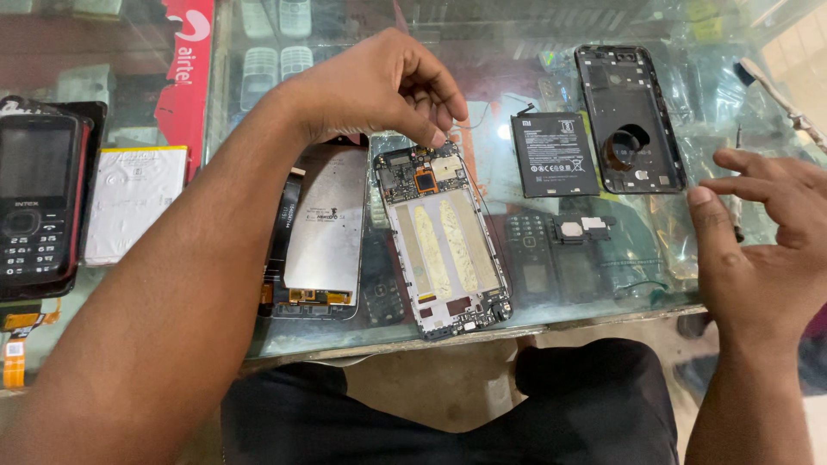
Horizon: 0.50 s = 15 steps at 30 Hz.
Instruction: The person uses a white pen-like tool to pry and adjust components on a disassembled smartphone motherboard. They then handle a flexible ribbon cable, peel back its protective tape, and attempt to reconnect it to the board.
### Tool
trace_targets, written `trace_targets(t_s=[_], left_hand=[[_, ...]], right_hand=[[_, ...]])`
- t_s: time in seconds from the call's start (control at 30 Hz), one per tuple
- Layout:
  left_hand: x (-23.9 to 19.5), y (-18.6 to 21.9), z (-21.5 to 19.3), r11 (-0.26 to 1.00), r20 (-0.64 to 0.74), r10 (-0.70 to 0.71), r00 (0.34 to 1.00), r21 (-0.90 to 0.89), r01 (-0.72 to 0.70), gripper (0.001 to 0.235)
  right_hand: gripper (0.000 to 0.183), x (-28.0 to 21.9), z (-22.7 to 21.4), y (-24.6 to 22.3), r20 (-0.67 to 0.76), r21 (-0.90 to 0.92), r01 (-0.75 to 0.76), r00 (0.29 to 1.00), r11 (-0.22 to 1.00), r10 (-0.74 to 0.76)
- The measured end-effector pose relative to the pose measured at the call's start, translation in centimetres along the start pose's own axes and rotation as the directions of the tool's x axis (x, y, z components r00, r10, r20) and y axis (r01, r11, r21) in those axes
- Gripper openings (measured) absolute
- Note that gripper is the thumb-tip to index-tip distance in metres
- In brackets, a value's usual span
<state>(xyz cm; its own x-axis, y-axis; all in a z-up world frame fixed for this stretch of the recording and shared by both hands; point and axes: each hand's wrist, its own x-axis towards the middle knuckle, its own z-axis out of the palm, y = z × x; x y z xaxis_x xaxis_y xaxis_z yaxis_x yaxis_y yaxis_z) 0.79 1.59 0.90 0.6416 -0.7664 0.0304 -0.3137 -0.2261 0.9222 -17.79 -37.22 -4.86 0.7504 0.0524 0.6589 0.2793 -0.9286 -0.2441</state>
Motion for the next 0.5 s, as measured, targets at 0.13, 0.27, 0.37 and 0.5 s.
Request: trace_targets(t_s=[0.13,0.27,0.37,0.5], left_hand=[[-0.2,0.2,0.1,0.998,-0.025,-0.024,0.999,0.049,0.025,0.032],[-0.1,0.2,0.1,1.000,-0.016,-0.018,1.000,0.023,0.019,0.030],[0.1,0.1,0.1,1.000,-0.022,-0.025,0.999,0.016,0.026,0.029],[0.0,0.2,0.1,1.000,-0.019,-0.009,1.000,0.000,0.009,0.029]], right_hand=[[0.015,0.8,-0.3,-1.1,-0.004,0.042,-0.027,1.000,0.999,0.027],[0.022,3.0,-0.9,-3.2,0.071,-0.062,0.106,0.992,0.992,-0.102],[0.028,3.9,-0.9,-4.1,0.113,-0.186,0.225,0.972,0.956,-0.207],[0.022,3.6,-0.6,-3.6,0.108,-0.164,0.164,0.983,0.973,-0.147]])
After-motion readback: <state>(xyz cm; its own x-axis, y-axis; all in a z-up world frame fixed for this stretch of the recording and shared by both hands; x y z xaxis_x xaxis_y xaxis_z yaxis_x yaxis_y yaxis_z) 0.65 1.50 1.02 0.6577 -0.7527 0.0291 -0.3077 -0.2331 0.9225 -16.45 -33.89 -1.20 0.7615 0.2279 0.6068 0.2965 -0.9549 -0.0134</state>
